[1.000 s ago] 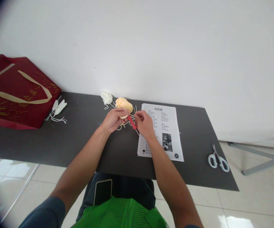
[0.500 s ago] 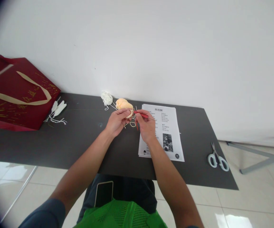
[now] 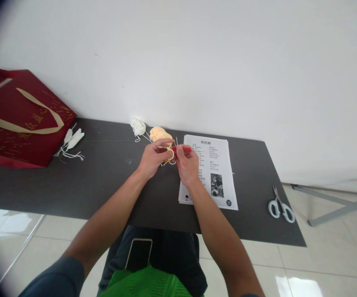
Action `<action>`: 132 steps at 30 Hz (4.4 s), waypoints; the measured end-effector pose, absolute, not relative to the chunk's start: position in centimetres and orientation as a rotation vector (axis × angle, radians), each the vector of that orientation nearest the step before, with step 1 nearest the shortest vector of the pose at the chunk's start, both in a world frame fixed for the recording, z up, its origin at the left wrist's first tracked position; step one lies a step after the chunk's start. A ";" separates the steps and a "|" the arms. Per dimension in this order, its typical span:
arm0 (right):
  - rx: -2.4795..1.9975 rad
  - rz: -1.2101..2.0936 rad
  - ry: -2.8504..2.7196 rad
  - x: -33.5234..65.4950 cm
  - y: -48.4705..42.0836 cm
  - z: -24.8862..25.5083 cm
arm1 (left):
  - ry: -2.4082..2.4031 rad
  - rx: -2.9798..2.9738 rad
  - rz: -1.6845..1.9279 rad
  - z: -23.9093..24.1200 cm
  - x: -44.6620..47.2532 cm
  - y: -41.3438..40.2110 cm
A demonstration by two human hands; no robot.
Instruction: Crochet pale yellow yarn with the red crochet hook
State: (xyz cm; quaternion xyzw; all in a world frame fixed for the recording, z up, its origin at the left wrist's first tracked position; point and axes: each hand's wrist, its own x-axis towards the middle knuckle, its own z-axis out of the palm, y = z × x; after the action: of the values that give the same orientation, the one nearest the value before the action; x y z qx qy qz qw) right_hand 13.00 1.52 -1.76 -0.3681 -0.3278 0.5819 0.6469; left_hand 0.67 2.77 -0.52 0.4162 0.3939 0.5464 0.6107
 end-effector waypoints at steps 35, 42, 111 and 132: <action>-0.872 1.379 -0.796 13.1 1.1 -1.5 | 0.738 0.902 1.332 -0.4 0.2 2.8; -0.909 1.253 -0.924 13.7 1.2 -1.8 | 0.689 0.664 1.471 0.1 -0.7 3.7; -0.953 1.489 -0.675 14.7 1.7 -0.9 | 1.202 1.745 1.171 -0.6 -1.5 3.6; -0.927 1.361 -0.779 14.1 1.5 -1.6 | 1.180 1.288 1.093 -1.0 -0.7 3.6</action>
State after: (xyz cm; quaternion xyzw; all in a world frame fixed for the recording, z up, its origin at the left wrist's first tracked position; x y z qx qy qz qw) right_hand 14.05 1.54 -1.57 -0.4018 -0.3380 0.5901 0.6132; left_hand -0.72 3.64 -1.01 0.5358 0.4910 0.4550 0.5145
